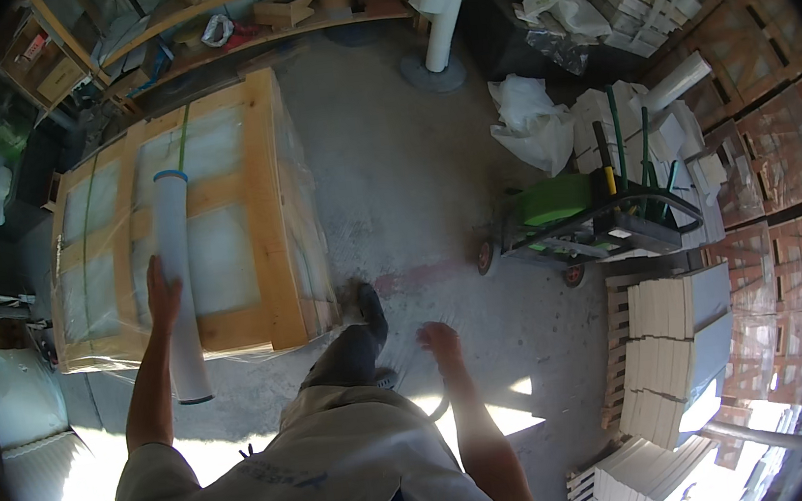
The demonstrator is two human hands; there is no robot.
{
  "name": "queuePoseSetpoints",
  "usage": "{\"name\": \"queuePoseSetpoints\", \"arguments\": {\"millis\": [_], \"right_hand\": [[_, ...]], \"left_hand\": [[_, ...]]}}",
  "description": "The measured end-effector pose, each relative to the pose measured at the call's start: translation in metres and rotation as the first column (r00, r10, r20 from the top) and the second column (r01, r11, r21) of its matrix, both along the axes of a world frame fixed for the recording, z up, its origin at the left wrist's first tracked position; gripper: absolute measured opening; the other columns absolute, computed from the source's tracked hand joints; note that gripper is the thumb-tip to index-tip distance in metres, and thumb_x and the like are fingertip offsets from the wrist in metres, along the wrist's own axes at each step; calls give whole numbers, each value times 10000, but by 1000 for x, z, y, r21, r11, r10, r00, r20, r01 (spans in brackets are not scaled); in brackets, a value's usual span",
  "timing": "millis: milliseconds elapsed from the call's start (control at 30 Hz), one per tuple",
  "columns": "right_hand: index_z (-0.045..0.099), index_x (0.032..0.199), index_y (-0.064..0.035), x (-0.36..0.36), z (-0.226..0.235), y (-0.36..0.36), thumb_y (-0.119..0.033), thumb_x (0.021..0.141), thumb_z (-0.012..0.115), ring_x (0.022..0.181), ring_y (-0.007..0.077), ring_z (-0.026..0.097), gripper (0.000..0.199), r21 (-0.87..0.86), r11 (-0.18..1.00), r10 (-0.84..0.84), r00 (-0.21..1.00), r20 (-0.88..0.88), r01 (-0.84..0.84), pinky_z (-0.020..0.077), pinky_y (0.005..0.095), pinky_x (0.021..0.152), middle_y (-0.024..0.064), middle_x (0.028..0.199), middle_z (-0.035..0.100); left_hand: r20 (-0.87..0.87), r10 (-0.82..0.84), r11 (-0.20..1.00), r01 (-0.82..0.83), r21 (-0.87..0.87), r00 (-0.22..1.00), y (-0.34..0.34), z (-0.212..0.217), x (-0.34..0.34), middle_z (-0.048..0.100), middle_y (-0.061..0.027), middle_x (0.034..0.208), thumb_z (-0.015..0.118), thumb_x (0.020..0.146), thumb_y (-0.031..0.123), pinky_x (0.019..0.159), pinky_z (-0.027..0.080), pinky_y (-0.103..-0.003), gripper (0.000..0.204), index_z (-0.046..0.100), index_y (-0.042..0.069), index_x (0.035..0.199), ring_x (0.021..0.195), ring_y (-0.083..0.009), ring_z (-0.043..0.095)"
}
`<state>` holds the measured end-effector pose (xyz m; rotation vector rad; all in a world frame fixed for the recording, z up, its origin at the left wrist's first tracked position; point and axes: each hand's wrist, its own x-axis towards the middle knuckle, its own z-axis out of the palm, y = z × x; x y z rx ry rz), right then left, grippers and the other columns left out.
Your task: The person wraps a wooden pallet with plastic film using a hand-held roll. They pull the film, walk around the pallet, and apply multiple layers to secure the load. The person finishes by placing the roll on a nearby shelf.
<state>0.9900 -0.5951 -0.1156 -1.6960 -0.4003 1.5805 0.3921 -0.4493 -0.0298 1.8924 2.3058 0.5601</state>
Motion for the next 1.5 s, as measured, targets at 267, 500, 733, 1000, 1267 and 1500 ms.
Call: {"name": "queuePoseSetpoints", "arguments": {"millis": [267, 500, 733, 1000, 1267, 1500], "right_hand": [[599, 1101, 24, -114, 80, 184, -286, 919, 563, 845, 208, 654, 362, 159, 836, 533, 846, -9, -525, 520, 338, 735, 129, 978, 671], [586, 1101, 25, -272, 104, 358, -294, 910, 603, 896, 190, 640, 372, 380, 457, 794, 561, 234, -805, 497, 301, 759, 110, 971, 660], [520, 1225, 32, -480, 89, 468, -406, 921, 569, 1099, 304, 560, 536, 417, 27, 680, 323, 659, -908, 437, 368, 909, 196, 1181, 580], [470, 1327, -11, -534, 85, 483, -490, 930, 496, 1186, 377, 511, 622, 287, -215, 798, 2, 603, -934, 401, 410, 980, 232, 1281, 538], [551, 1174, 20, -532, 61, 494, -562, 889, 511, 1124, 393, 551, 649, 311, -245, 777, 5, 630, -918, 429, 427, 948, 231, 1165, 606], [631, 981, 56, -540, 94, 508, -577, 896, 465, 994, 420, 604, 660, 234, -385, 700, -117, 705, -893, 460, 456, 863, 268, 969, 647]], "left_hand": [[9, 47, 998, -47, 40, 999, 1, 32, 17, 350, -173, 1463, 647, 761, 147, 1102, 315, -418, 726, 346, 27, 1411, 1354, -341, 328], [-3, 190, 982, -190, 18, 982, 0, 55, 26, 403, -127, 1442, 619, 769, 177, 1088, 343, -408, 596, 468, 63, 1335, 1339, -292, 373], [-33, 413, 908, -409, 95, 910, -5, 42, 24, 480, -127, 1377, 608, 836, 239, 1079, 348, -409, 513, 497, 60, 1304, 1313, -284, 409], [-159, 986, 117, -915, 386, 59, -57, 45, 65, 451, -229, 1355, 583, 886, 186, 1042, 348, -478, 440, 485, -33, 1255, 1265, -400, 416], [859, 494, -278, -961, 12, -132, -172, -15, 107, 652, -156, 1010, 517, 901, 407, 832, 482, -391, 537, 569, -40, 1194, 912, -253, 628], [836, 519, -245, -968, -53, -177, -176, 25, 111, 609, -65, 714, 541, 883, 461, 453, 415, -301, 466, 641, 8, 925, 600, -158, 589]]}}
